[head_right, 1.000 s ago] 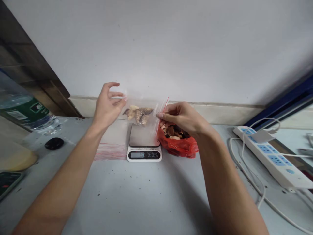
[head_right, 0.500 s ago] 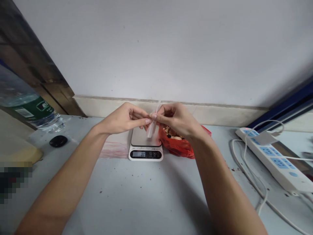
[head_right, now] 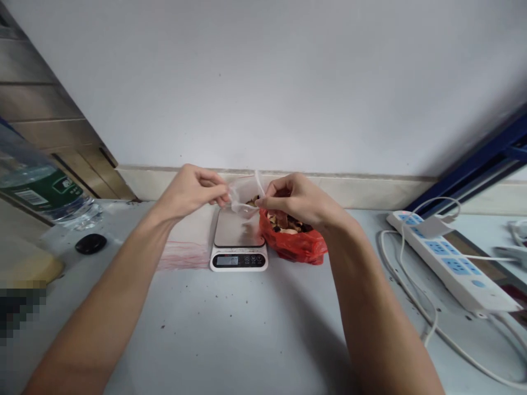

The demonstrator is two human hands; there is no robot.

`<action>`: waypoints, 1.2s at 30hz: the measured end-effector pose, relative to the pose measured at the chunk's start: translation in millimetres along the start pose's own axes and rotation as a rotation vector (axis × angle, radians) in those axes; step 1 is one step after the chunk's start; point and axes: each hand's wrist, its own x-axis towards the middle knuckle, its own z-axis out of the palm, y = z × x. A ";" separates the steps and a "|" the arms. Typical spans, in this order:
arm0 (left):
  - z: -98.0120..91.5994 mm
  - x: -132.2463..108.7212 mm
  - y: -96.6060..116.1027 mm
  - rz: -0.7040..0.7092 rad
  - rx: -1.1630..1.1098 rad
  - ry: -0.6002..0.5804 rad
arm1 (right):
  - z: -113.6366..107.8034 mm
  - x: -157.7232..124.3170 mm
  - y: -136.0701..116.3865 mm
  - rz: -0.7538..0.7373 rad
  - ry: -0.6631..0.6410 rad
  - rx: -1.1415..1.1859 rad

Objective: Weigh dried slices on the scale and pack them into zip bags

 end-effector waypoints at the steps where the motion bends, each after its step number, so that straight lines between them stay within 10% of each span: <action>1: -2.0 0.3 0.5 -0.017 -0.012 0.053 | -2.3 -0.1 0.8 -0.005 0.062 -0.028; 7: 13.4 -5.9 10.1 0.113 0.112 0.111 | 1.6 1.7 -1.7 -0.232 0.450 -0.143; 15: 38.6 -15.7 17.4 0.421 0.256 0.106 | -3.2 -8.9 -3.9 0.044 0.038 -0.335; 21: 35.6 0.8 -6.1 0.114 0.069 0.223 | -24.1 -19.4 -3.8 -0.106 0.116 -0.442; 25: 38.8 8.4 -16.5 -0.130 -0.405 -0.047 | -43.4 -26.2 3.1 -0.211 0.094 -0.490; 36: 54.9 41.9 7.4 -0.110 -0.242 -0.011 | -109.8 -61.9 36.6 0.117 0.064 -0.522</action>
